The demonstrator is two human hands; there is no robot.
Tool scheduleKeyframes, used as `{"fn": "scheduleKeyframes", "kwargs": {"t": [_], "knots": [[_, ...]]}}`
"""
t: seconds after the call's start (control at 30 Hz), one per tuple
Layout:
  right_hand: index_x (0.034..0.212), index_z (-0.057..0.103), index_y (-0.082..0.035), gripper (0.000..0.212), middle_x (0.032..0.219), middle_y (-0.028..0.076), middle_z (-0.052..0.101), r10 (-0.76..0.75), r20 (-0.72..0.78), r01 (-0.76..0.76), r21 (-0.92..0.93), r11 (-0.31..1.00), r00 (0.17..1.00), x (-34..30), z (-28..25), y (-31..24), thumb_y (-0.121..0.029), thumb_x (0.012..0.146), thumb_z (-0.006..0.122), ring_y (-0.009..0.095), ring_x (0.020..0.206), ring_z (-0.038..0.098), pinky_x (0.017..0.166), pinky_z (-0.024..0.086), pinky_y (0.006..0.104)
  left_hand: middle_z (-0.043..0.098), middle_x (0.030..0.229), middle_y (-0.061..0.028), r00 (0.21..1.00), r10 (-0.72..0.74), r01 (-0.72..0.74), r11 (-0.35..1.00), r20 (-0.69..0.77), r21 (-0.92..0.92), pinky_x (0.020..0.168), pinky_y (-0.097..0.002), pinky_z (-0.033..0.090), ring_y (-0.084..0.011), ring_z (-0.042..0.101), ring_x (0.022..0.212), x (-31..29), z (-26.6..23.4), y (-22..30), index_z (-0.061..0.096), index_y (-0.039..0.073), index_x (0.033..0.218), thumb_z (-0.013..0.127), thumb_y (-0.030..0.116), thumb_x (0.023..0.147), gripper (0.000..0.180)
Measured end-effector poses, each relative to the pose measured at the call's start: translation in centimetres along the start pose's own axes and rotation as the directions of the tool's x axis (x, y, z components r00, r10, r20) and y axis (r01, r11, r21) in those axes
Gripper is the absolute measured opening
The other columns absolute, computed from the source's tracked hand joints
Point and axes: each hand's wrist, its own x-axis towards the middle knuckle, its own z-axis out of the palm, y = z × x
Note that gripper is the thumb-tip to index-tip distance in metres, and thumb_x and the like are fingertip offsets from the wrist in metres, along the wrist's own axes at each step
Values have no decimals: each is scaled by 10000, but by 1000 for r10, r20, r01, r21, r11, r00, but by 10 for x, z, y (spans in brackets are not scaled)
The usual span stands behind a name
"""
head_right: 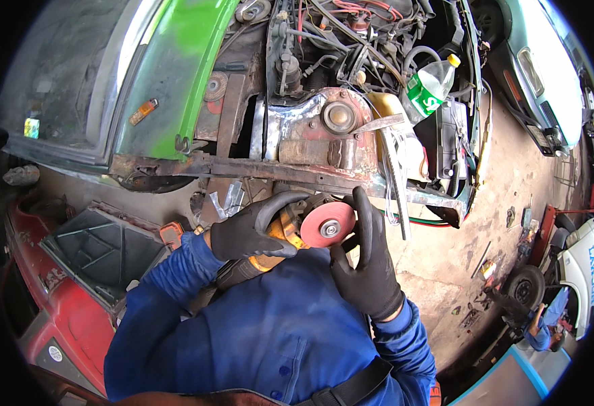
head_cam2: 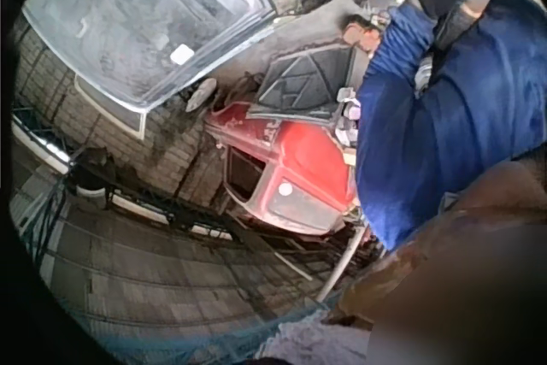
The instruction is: The person uses an angle grinder to grind a section of the front frame of a green car. They switch grinding discs during the process and continue grinding the same area.
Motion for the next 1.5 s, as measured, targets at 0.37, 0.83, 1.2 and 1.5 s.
{"fn": "scheduleKeyframes", "kwargs": {"t": [0.37,0.83,1.2,1.5], "knots": [[1792,257,-32,912,1548,141,586,388,-6,-333,500,799,922,19,23,-16,127,977,635,155,1131,683,907,592,304,450,1740,-187,987,-103,92,991,121,98,1360,-445,317,-281,405,1643,17,-41,-13,343,7,1738,946,316,921,1061],[1772,317,-53,850,1425,86,621,460,123,-437,593,677,880,41,26,-24,68,1016,687,86,967,625,836,556,265,459,1732,-176,994,-98,102,993,57,-66,1352,-426,331,-264,413,1633,14,-52,-4,339,10,1741,949,271,916,1058],[1749,336,-22,805,1230,114,705,459,131,-432,626,649,879,63,33,-23,68,1025,678,97,923,649,762,526,242,486,1727,-170,999,-52,51,997,-12,-61,1324,-421,383,-275,476,1594,9,-59,-2,358,49,1745,920,320,916,1038],[1409,677,-23,377,951,43,760,501,113,-446,648,618,858,79,36,-19,-240,1105,726,78,603,597,525,453,245,462,1728,-191,996,-61,55,995,-71,-87,1325,-415,384,-271,451,1607,-3,-75,-2,328,10,1740,935,256,922,1048]]}}
